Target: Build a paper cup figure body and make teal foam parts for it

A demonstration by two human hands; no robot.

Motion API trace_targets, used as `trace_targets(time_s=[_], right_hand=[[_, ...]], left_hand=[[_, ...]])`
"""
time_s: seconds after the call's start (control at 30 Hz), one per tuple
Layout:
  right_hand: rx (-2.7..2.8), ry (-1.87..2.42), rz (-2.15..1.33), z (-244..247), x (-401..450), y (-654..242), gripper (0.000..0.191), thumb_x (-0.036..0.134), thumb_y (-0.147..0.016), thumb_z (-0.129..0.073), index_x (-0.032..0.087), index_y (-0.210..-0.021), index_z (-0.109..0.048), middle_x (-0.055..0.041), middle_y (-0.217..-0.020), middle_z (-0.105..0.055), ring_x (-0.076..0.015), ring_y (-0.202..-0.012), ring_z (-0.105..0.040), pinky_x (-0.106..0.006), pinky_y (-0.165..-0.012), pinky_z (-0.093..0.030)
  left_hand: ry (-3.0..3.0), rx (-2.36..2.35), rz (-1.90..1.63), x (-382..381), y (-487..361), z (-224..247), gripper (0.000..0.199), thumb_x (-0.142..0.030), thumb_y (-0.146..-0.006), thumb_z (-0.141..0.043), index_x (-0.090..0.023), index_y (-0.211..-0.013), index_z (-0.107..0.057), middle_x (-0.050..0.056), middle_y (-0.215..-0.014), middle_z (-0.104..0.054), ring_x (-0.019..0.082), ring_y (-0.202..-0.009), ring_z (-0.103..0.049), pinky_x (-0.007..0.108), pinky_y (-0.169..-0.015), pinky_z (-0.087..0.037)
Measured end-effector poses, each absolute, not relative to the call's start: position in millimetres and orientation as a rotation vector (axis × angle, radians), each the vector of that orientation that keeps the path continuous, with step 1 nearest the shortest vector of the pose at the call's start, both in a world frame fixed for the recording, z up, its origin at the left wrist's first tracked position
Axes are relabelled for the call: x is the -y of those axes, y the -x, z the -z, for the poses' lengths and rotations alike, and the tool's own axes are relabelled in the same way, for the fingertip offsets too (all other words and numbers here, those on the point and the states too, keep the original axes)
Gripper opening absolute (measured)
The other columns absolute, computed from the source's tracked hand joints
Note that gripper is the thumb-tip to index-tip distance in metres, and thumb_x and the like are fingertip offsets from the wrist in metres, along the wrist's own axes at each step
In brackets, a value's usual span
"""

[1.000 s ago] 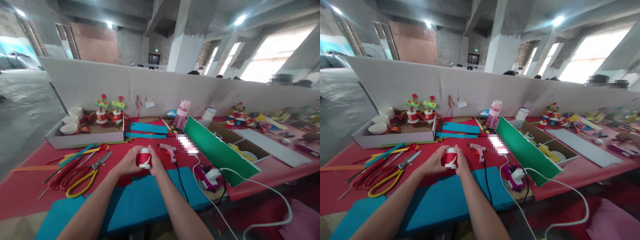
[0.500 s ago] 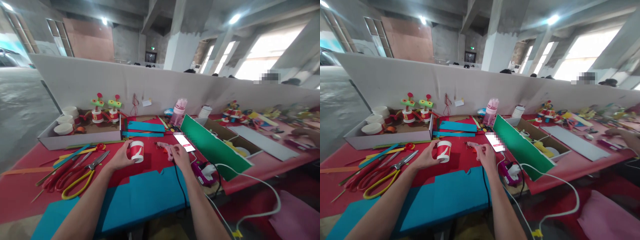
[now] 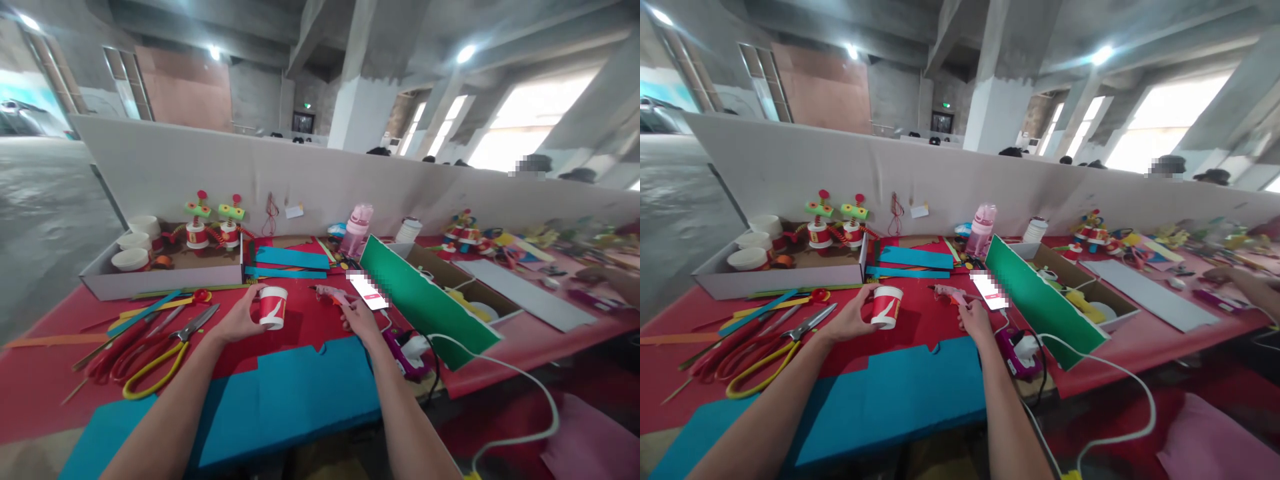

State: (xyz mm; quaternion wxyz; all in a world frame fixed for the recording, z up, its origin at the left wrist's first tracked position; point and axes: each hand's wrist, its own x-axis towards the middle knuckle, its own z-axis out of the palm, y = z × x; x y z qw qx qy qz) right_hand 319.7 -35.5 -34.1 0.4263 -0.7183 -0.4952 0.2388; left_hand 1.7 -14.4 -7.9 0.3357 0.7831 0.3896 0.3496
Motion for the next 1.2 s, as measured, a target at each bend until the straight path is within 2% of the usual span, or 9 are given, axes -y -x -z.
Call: trace_targets(time_s=[0.1, 0.17, 0.23, 0.33, 0.53, 0.67, 0.77, 0.93, 1.2], right_hand=[[1.108, 1.455, -0.887, 27, 45, -313, 0.037, 0.048, -0.077, -0.064, 0.018, -0.096, -0.055, -0.0015, -0.07, -0.067, -0.0155, -0.061, -0.066, -0.024, -0.054, -0.049], [1.038, 1.269, -1.124, 17, 49, -306, 0.042, 0.049, -0.07, -0.072, 0.019, -0.094, -0.055, 0.0017, -0.065, -0.063, -0.0144, -0.059, -0.064, -0.022, -0.053, -0.049], [1.038, 1.22, -1.245, 3, 52, -298, 0.041, 0.054, -0.072, -0.07, 0.019, -0.087, -0.055, 0.0043, -0.058, -0.057, -0.0122, -0.05, -0.057, -0.023, -0.047, -0.046], [1.179, 1.227, -1.098, -17, 55, -287, 0.044, 0.062, -0.079, -0.06, 0.02, -0.09, -0.054, 0.0048, -0.06, -0.056, -0.0106, -0.044, -0.051, -0.023, -0.042, -0.041], [1.649, 1.323, -0.758, -43, 64, -272, 0.038, 0.05, -0.09, -0.053, 0.016, -0.106, -0.058, 0.0004, -0.061, -0.064, -0.0169, -0.061, -0.063, -0.027, -0.062, -0.048], [1.681, 1.407, -0.645, -51, 68, -262, 0.038, 0.05, -0.089, -0.053, 0.016, -0.105, -0.061, 0.0014, -0.056, -0.062, -0.0181, -0.052, -0.061, -0.028, -0.057, -0.048], [1.704, 1.412, -0.57, -50, 70, -256, 0.042, 0.049, -0.089, -0.055, 0.016, -0.114, -0.06, -0.0021, -0.068, -0.068, -0.0199, -0.057, -0.065, -0.028, -0.057, -0.049], [1.774, 1.319, -0.474, -43, 71, -247, 0.037, 0.043, -0.092, -0.053, 0.018, -0.118, -0.06, -0.0096, -0.107, -0.072, -0.0255, -0.096, -0.069, -0.03, -0.075, -0.053], [1.908, 1.368, -0.346, -44, 75, -237, 0.033, 0.039, -0.095, -0.049, 0.021, -0.122, -0.057, -0.0087, -0.109, -0.071, -0.0245, -0.094, -0.068, -0.029, -0.074, -0.052]], left_hand=[[-2.063, -1.019, -0.911, 14, 0, 6, 0.081, -0.026, -0.064, -0.074, -0.021, -0.134, -0.035, 0.012, -0.133, -0.053, 0.027, -0.121, -0.054, 0.038, -0.097, -0.049], [-2.099, -1.016, -0.914, 14, 0, 5, 0.08, -0.025, -0.064, -0.073, -0.021, -0.135, -0.036, 0.012, -0.134, -0.053, 0.026, -0.121, -0.054, 0.038, -0.099, -0.048], [-2.146, -1.018, -0.928, 15, 1, 5, 0.078, -0.023, -0.065, -0.071, -0.02, -0.135, -0.037, 0.012, -0.134, -0.053, 0.026, -0.121, -0.054, 0.038, -0.1, -0.046], [-2.198, -1.05, -0.936, 14, 2, 5, 0.078, -0.023, -0.064, -0.071, -0.021, -0.135, -0.039, 0.012, -0.135, -0.052, 0.027, -0.122, -0.053, 0.04, -0.103, -0.045], [-2.269, -1.081, -0.946, 11, 4, 7, 0.077, -0.027, -0.066, -0.071, -0.021, -0.137, -0.041, 0.013, -0.14, -0.048, 0.029, -0.129, -0.047, 0.042, -0.106, -0.041], [-2.298, -1.088, -0.931, 12, 3, 7, 0.075, -0.029, -0.065, -0.073, -0.021, -0.134, -0.044, 0.012, -0.135, -0.052, 0.029, -0.126, -0.049, 0.043, -0.106, -0.041], [-2.313, -1.089, -0.924, 11, 3, 8, 0.076, -0.025, -0.064, -0.072, -0.02, -0.135, -0.043, 0.013, -0.135, -0.051, 0.029, -0.125, -0.049, 0.043, -0.106, -0.041], [-2.318, -1.1, -0.929, 7, 4, 15, 0.079, -0.021, -0.062, -0.071, -0.021, -0.135, -0.042, 0.012, -0.136, -0.051, 0.03, -0.125, -0.049, 0.043, -0.106, -0.042], [-2.32, -1.113, -0.916, 11, 3, 9, 0.076, -0.019, -0.062, -0.07, -0.022, -0.133, -0.044, 0.01, -0.133, -0.053, 0.028, -0.122, -0.052, 0.04, -0.103, -0.044]])
